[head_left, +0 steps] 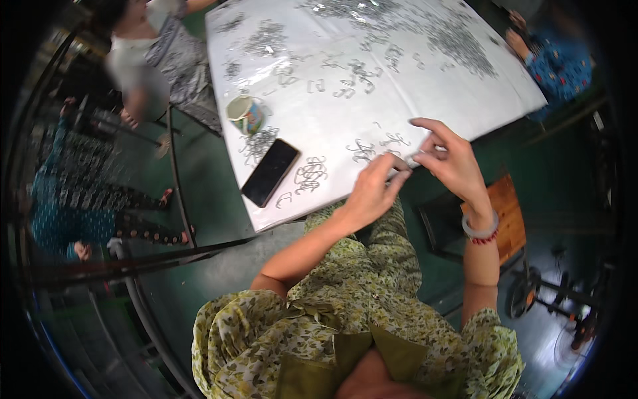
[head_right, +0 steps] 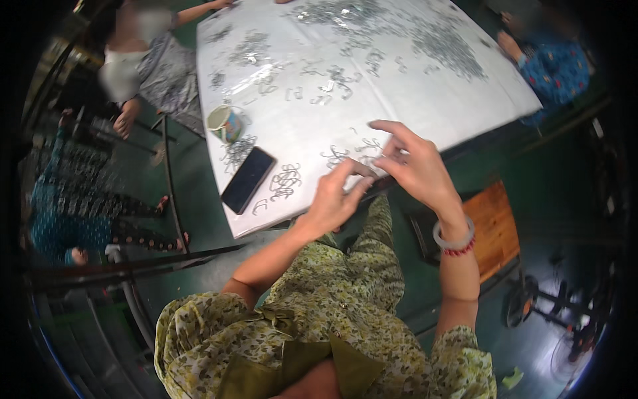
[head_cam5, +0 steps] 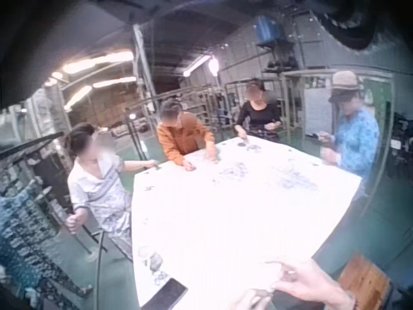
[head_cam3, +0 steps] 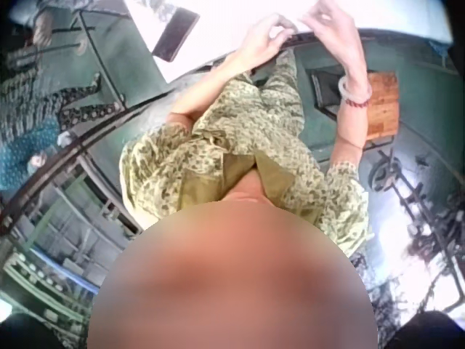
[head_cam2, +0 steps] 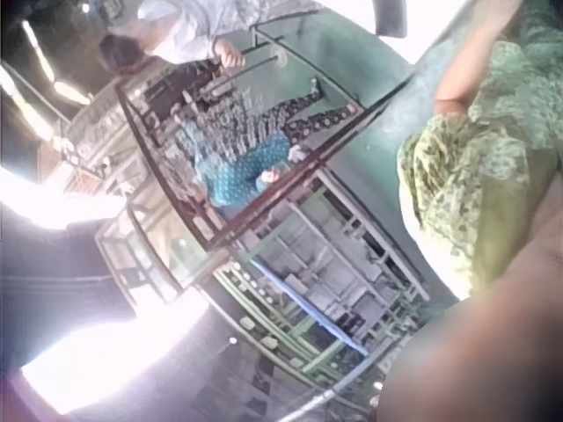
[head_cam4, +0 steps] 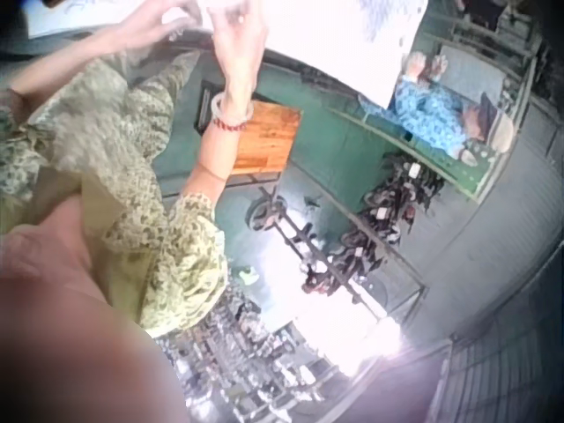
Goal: The person sits at a table and repeatedly picks up small metal hooks, bends them into shape, and places them on a white sheet. Other people at the table perform similar actions.
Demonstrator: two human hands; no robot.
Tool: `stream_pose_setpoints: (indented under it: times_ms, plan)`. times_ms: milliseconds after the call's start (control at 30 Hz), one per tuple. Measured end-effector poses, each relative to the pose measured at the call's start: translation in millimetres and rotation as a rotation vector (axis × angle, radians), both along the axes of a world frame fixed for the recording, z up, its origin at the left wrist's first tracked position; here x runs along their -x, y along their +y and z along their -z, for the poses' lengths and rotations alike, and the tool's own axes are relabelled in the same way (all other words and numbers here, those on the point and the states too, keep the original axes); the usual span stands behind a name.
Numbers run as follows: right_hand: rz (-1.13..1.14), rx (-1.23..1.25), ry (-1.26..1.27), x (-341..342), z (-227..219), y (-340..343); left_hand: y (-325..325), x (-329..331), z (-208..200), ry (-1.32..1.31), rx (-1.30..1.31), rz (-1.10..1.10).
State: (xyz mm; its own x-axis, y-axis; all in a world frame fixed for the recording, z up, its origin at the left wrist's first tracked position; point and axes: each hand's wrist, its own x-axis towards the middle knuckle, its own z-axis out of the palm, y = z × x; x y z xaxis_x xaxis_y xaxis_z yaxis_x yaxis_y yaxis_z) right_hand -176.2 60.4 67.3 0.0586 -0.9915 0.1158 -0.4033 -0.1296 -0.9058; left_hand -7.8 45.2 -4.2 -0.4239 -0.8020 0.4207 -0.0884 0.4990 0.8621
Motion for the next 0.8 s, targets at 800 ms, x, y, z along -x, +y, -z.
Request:
stream_pose_setpoints:
  times_ms: [800]
  plan:
    - [0.112, -0.007, -0.183, -6, 9, 24, -249, -71, 103, -0.8, 0.12, -0.675]
